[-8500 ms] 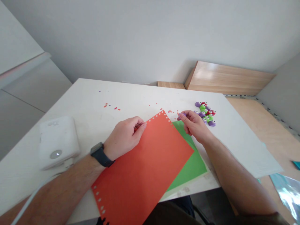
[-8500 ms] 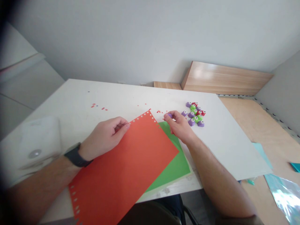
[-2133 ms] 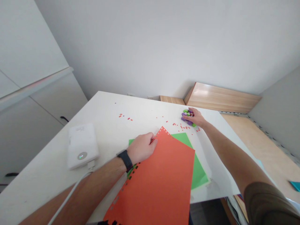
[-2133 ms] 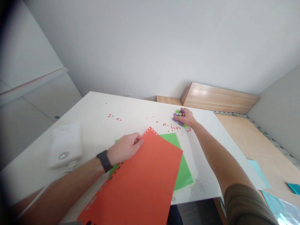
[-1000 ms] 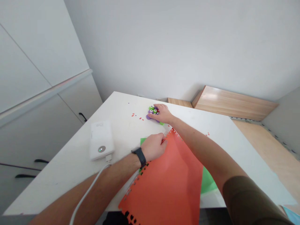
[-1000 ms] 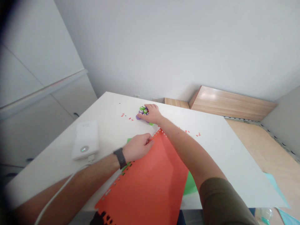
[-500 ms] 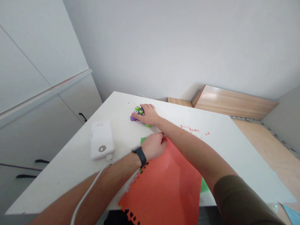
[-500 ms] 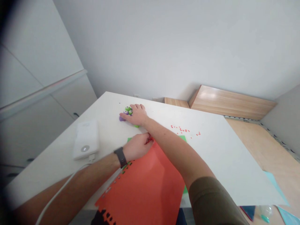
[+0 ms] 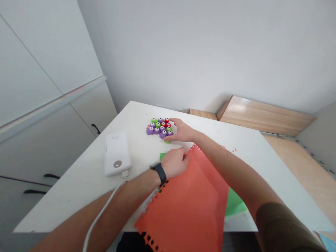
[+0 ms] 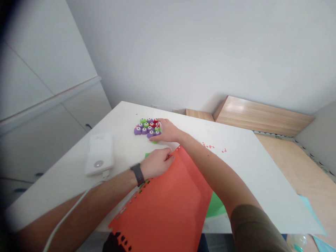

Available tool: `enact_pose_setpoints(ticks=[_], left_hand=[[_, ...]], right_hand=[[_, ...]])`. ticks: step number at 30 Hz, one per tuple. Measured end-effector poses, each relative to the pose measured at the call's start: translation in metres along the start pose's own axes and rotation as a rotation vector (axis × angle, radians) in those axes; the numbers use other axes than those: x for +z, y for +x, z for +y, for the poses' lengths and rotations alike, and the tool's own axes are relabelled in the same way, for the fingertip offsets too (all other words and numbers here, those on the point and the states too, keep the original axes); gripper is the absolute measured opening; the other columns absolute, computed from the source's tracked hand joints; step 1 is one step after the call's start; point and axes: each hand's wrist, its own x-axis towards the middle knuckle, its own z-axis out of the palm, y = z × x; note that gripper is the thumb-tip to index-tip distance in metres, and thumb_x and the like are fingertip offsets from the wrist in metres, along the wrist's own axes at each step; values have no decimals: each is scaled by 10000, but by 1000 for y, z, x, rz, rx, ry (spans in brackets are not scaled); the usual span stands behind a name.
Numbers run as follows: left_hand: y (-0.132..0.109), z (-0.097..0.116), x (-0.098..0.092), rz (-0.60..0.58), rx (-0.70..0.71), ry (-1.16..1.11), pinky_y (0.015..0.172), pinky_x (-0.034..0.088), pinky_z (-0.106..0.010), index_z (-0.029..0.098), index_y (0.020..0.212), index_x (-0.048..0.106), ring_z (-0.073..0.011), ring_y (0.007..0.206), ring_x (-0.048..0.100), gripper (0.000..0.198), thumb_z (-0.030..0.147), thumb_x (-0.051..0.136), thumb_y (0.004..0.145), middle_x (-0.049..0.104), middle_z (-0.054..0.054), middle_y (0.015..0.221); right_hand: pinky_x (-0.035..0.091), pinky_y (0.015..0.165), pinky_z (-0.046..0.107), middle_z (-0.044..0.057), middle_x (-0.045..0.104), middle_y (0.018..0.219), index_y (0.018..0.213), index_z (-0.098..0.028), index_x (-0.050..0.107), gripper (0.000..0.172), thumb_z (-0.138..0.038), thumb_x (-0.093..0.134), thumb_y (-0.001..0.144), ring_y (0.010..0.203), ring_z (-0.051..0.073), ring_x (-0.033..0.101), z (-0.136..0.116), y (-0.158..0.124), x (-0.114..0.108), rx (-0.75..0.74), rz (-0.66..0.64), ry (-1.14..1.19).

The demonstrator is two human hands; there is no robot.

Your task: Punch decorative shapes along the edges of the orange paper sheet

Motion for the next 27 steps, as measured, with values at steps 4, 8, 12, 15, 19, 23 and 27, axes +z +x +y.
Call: enact_pose_setpoints(ticks=[4,8,12,15,19,23,27], left_hand=[[0,-1,2,2,17,4,623,322,-332,202,816,625,-225,764,669,275,346,453,975,736,-87,832],[1,-1,0,-6,14,6,614,323,-330,206,817,627,-227,755,678,284,341,437,980,736,-81,815],[1,0,-1,-10,8,9,611,333,-326,206,827,638,-228,748,683,281,332,439,980,739,-79,809],[1,0,-1,-5,7,11,617,339,-326,201,833,648,-234,768,688,293,338,438,984,746,-90,830],[1,-1,1,13,9,12,609,317,-334,195,831,650,-240,757,676,313,361,432,984,735,-102,820],[1,-1,2,14,13,9,596,301,-337,199,816,647,-235,722,661,322,360,422,981,721,-98,786],[1,-1,0,8,38,-4,608,317,-331,214,850,653,-223,745,667,296,342,420,980,727,-78,800]], right_hand=[[379,1174,482,194,541,1468,1470,-125,503,953,-498,876,677,1371,337,499,1,-5,11,-40,40,-68],[444,1100,448,187,580,1388,1436,-129,521,902,-527,864,702,1284,313,556,-2,2,21,-6,101,-47],[463,1056,430,193,592,1358,1440,-117,499,934,-594,839,712,1240,308,575,-3,3,24,10,132,-84],[480,1010,411,166,608,1334,1387,-157,530,863,-584,844,706,1162,278,613,-1,-2,20,11,131,-110],[502,879,354,118,694,1178,1212,-169,622,522,-415,802,789,985,228,661,4,-9,12,92,107,-195],[488,788,326,66,745,955,1064,-195,676,251,-342,719,865,866,218,677,5,-8,11,106,71,-241],[478,827,343,95,737,1012,1037,-197,675,227,-337,720,864,927,239,667,2,-6,15,69,84,-266]])
